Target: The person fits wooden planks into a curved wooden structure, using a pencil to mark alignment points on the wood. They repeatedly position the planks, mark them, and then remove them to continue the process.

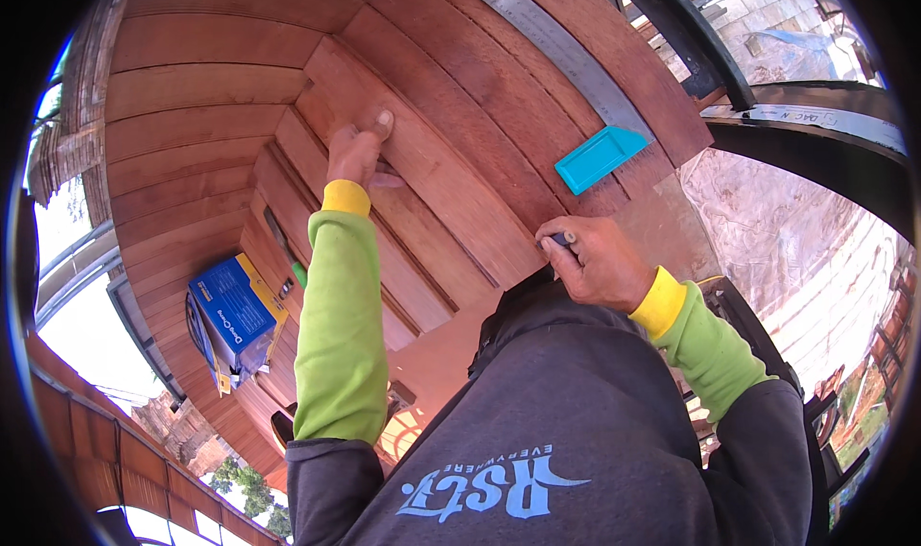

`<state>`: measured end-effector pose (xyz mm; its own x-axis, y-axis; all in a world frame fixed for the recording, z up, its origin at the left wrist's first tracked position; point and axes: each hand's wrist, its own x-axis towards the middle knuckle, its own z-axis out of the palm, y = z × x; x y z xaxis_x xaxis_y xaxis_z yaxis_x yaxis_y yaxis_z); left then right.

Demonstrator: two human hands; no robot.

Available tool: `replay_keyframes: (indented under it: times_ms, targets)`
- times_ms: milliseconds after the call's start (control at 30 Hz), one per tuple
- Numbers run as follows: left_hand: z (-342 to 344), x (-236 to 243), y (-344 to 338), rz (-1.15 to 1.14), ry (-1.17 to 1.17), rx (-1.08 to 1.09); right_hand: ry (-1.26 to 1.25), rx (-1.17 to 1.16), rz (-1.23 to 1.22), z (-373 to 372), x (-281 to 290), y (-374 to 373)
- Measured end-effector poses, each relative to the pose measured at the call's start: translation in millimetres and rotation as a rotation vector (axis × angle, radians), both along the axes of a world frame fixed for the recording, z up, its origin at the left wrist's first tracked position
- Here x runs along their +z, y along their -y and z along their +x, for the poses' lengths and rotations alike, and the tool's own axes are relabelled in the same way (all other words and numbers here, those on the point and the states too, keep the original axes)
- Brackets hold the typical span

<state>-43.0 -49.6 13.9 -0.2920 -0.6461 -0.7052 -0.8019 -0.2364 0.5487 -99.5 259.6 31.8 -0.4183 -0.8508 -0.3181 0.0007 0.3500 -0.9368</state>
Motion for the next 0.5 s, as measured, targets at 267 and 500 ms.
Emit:
replay_keyframes:
  times_ms: [267, 500]
  targets:
    - [-2.3, 2.4, -0.6, -0.004, 0.019, -0.024, -0.227, -0.051, -0.290, -7.9, -26.0, 36.1]
    - [-3.7, 4.0, -2.5, -0.016, 0.028, -0.019, -0.305, -0.019, -0.344, -30.7, -41.9, 93.0]
